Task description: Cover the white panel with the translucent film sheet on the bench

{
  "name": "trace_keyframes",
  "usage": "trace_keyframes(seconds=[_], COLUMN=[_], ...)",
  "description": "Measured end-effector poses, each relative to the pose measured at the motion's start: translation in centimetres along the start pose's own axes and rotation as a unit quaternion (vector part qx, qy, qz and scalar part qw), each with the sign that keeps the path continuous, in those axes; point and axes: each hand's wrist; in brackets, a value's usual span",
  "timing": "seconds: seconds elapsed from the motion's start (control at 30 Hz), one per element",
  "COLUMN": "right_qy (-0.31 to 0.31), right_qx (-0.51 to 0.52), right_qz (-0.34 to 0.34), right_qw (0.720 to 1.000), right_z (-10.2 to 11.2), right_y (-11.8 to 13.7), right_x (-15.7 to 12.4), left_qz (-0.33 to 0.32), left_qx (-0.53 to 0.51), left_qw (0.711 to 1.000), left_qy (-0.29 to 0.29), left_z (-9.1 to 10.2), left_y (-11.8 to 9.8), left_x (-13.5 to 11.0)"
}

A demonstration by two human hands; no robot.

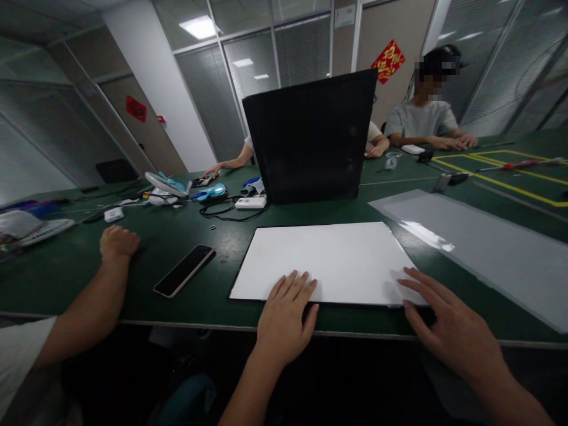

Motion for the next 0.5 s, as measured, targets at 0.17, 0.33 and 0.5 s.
trace_keyframes(seconds=[0.17, 0.33, 0.5], right_qy=[0.011, 0.046, -0.022], right_qx=[-0.009, 0.013, 0.006], right_qz=[0.012, 0.052, -0.022], right_qw=[1.0, 0.998, 0.999], right_z=[-0.1, 0.5, 1.4], right_y=[-0.1, 0.1, -3.7], right_x=[-0.1, -0.1, -2.8], left_qz=[0.007, 0.006, 0.007], left_qx=[0.019, 0.026, 0.025], left_qw=[1.0, 1.0, 1.0], left_qy=[0.012, 0.008, 0.014], left_z=[0.2, 0.3, 0.4], left_y=[-0.1, -0.2, -0.3], left_x=[0.1, 0.2, 0.2])
Point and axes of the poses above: each hand's wrist, its own x-axis towards the middle knuckle, its own z-axis out of the back of the hand, y = z × x, and after that the axes turned 15 degrees about y, right-handed
